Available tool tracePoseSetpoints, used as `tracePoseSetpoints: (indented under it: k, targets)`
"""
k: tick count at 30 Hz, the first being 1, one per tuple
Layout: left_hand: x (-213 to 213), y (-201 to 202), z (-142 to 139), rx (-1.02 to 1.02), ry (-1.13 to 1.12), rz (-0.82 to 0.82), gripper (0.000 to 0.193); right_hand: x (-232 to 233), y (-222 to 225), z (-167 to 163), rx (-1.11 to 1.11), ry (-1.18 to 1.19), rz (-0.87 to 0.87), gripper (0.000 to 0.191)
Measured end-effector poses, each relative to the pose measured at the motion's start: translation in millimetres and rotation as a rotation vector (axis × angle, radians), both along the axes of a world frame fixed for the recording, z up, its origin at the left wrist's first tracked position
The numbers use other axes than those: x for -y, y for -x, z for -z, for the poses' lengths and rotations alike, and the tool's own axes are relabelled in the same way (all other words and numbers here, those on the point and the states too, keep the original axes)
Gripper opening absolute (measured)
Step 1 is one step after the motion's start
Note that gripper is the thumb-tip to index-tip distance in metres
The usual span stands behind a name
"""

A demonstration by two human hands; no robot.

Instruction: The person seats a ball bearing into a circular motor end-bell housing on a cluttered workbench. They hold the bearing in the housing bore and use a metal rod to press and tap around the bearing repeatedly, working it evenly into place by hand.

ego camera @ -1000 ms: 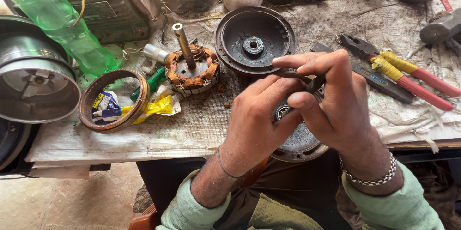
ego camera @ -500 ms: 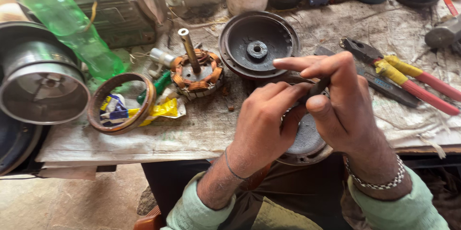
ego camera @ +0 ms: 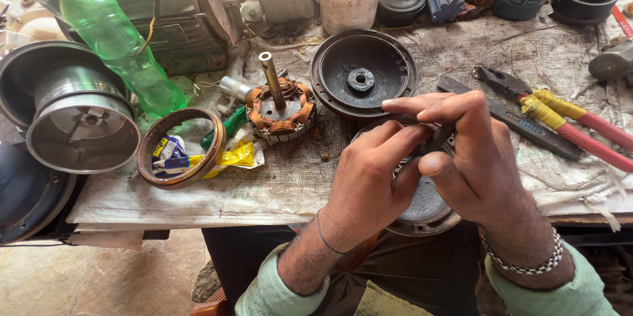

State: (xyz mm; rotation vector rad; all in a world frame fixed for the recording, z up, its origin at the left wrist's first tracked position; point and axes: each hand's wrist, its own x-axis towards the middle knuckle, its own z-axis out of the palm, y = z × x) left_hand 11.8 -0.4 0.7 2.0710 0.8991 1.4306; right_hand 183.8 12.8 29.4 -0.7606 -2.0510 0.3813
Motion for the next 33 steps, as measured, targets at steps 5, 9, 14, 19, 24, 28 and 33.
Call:
tracePoseSetpoints:
  k: [5,9,14,19,24,28,33]
  targets:
    - [-1.9,1.4,2.5,0.011,-0.033,0.017,0.041,-3.0,2.2,3.2,0.023,0.02,0.035,0.059]
    - [-5.8,1.0,3.6,-0.013,0.0,-0.049,0.047,-6.2,6.5,3.5,0.211,-0.142,0.124,0.077]
    - [-4.8,2.9,2.2,-0.003,0.011,-0.018,0.049,-1.9,7.7,-3.7,0.284,-0.186,0.198,0.083]
    - [-2.8,2.3,0.3,-0.005,0.03,0.0,0.044,7.9,6.7,-19.5,0.164,-0.195,0.193,0.076]
    - [-3.6,1.7,3.0,-0.015,0.009,-0.005,0.041,15.0,8.2,-27.8,0.235,-0.304,0.239,0.064]
    - [-6.3,1.2,8.2,-0.015,-0.012,-0.012,0.039,10.1,12.6,-22.3,0.367,-0.278,0.24,0.06]
    - [-7.7,3.1,11.8,-0.016,-0.009,-0.008,0.054,11.2,18.0,-13.1,0.419,-0.225,0.256,0.062]
